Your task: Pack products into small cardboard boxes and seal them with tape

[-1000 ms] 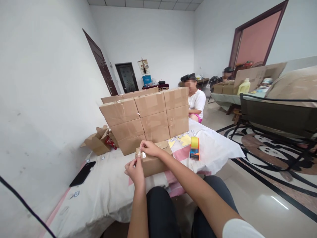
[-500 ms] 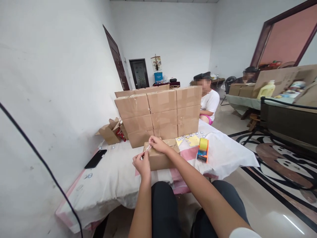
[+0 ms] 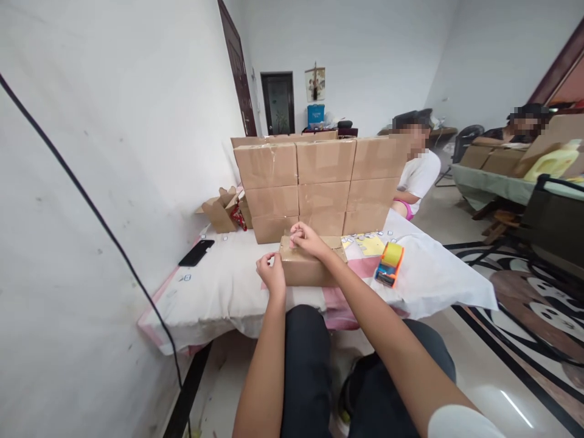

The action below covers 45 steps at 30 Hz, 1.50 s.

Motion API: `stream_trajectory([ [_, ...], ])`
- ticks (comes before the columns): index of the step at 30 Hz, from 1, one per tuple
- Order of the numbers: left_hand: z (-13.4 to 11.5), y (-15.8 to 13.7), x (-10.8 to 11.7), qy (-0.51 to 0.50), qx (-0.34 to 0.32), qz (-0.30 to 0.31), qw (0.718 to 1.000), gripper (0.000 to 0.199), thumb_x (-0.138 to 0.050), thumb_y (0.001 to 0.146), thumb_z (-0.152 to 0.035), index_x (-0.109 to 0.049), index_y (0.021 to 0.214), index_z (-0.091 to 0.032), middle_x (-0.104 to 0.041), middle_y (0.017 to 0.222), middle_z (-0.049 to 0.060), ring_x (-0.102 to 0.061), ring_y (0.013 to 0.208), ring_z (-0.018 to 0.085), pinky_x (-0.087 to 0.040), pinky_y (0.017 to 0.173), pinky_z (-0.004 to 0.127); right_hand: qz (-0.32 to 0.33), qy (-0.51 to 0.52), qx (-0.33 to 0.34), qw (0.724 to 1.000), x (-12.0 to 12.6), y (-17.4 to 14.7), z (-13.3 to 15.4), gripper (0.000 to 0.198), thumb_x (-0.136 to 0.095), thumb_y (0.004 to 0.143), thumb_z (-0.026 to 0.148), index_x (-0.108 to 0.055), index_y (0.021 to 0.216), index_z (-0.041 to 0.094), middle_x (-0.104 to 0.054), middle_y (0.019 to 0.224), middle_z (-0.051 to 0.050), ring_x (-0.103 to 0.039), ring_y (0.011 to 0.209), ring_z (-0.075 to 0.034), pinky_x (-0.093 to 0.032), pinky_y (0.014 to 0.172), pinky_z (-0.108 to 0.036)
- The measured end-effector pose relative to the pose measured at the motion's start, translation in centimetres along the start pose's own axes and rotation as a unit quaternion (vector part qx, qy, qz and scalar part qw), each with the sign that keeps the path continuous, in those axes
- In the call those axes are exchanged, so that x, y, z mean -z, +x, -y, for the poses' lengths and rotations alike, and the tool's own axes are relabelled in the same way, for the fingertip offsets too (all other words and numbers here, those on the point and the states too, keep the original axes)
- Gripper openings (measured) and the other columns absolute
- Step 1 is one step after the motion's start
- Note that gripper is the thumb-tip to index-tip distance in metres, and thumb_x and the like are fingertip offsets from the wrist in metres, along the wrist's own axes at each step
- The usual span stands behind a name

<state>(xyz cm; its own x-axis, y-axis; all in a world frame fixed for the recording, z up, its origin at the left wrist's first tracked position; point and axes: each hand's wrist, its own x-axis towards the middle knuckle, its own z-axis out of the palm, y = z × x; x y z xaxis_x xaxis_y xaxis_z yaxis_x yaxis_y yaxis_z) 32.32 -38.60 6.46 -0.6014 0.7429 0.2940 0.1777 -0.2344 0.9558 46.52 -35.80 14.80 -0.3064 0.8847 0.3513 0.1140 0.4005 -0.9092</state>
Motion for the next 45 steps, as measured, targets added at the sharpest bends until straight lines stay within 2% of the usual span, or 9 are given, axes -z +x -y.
stream_trajectory([
  [6, 0.2, 0.0, -0.3, -0.015, 0.001, 0.023, 1.000, 0.017, -0.061, 0.083, -0.037, -0.066, 0.085, -0.021, -0.063, 0.097, 0.004, -0.056, 0.091, 0.020, -0.044, 0.089, 0.035, 0.017, 0.023, -0.020, 0.999, -0.1, 0.0, 0.1, 0.030, -0.063, 0.075, 0.029, -0.042, 0.095, 0.023, -0.065, 0.063, 0.006, -0.062, 0.063, -0.014, -0.044, 0.068, -0.026],
  [19, -0.8, -0.4, 0.1, -0.061, 0.019, 0.068, 0.996, 0.034, -0.063, 0.085, -0.052, -0.062, 0.094, -0.019, -0.063, 0.103, 0.007, -0.056, 0.094, 0.019, -0.043, 0.090, 0.034, 0.049, -0.048, -0.005, 0.998, -0.3, -0.1, -0.3, 0.026, -0.058, 0.074, 0.021, -0.043, 0.095, 0.022, -0.069, 0.065, 0.005, -0.062, 0.060, -0.013, -0.043, 0.063, -0.024],
  [25, -0.1, -0.4, -0.3, -0.072, 0.036, 0.105, 0.991, 0.041, -0.078, 0.071, -0.040, -0.060, 0.101, -0.018, -0.062, 0.106, 0.008, -0.057, 0.094, 0.020, -0.045, 0.085, 0.033, 0.042, -0.054, 0.005, 0.998, -0.2, -0.2, -0.7, 0.027, -0.058, 0.072, 0.018, -0.043, 0.095, 0.023, -0.068, 0.066, 0.004, -0.066, 0.066, -0.015, -0.047, 0.067, -0.026],
  [31, -0.1, -0.6, -0.6, -0.096, 0.034, 0.129, 0.986, 0.031, -0.070, 0.075, -0.029, -0.058, 0.102, -0.019, -0.064, 0.102, 0.005, -0.060, 0.093, 0.018, -0.046, 0.084, 0.032, 0.036, -0.091, 0.000, 0.995, -0.4, -0.4, -0.3, 0.024, -0.054, 0.075, 0.018, -0.042, 0.096, 0.023, -0.067, 0.066, 0.004, -0.066, 0.067, -0.016, -0.048, 0.069, -0.027],
  [36, -0.2, -0.6, -0.7, -0.104, 0.043, 0.127, 0.986, 0.029, -0.068, 0.073, -0.024, -0.057, 0.100, -0.019, -0.064, 0.102, 0.004, -0.061, 0.091, 0.017, -0.048, 0.084, 0.031, -0.035, -0.252, 0.005, 0.967, -0.3, 0.0, -0.2, 0.006, -0.052, 0.087, 0.027, -0.052, 0.088, 0.021, -0.070, 0.083, -0.002, -0.065, 0.080, -0.017, -0.048, 0.080, -0.030],
  [41, -0.1, -0.6, -0.8, -0.099, 0.041, 0.123, 0.987, 0.029, -0.067, 0.074, -0.025, -0.057, 0.100, -0.019, -0.064, 0.101, 0.004, -0.061, 0.092, 0.017, -0.048, 0.086, 0.032, -0.081, -0.328, -0.041, 0.940, -0.1, 0.4, -0.3, 0.009, -0.053, 0.088, 0.022, -0.058, 0.081, 0.020, -0.070, 0.101, -0.008, -0.061, 0.104, -0.025, -0.037, 0.099, -0.041],
  [45, 0.1, -0.5, -1.0, -0.087, 0.032, 0.121, 0.988, 0.028, -0.066, 0.075, -0.025, -0.056, 0.101, -0.020, -0.064, 0.102, 0.004, -0.061, 0.092, 0.017, -0.049, 0.085, 0.031, -0.084, -0.366, -0.084, 0.923, -0.3, 0.6, -0.5, 0.009, -0.060, 0.085, 0.022, -0.057, 0.076, 0.020, -0.070, 0.094, -0.010, -0.062, 0.097, -0.026, -0.037, 0.095, -0.042],
])
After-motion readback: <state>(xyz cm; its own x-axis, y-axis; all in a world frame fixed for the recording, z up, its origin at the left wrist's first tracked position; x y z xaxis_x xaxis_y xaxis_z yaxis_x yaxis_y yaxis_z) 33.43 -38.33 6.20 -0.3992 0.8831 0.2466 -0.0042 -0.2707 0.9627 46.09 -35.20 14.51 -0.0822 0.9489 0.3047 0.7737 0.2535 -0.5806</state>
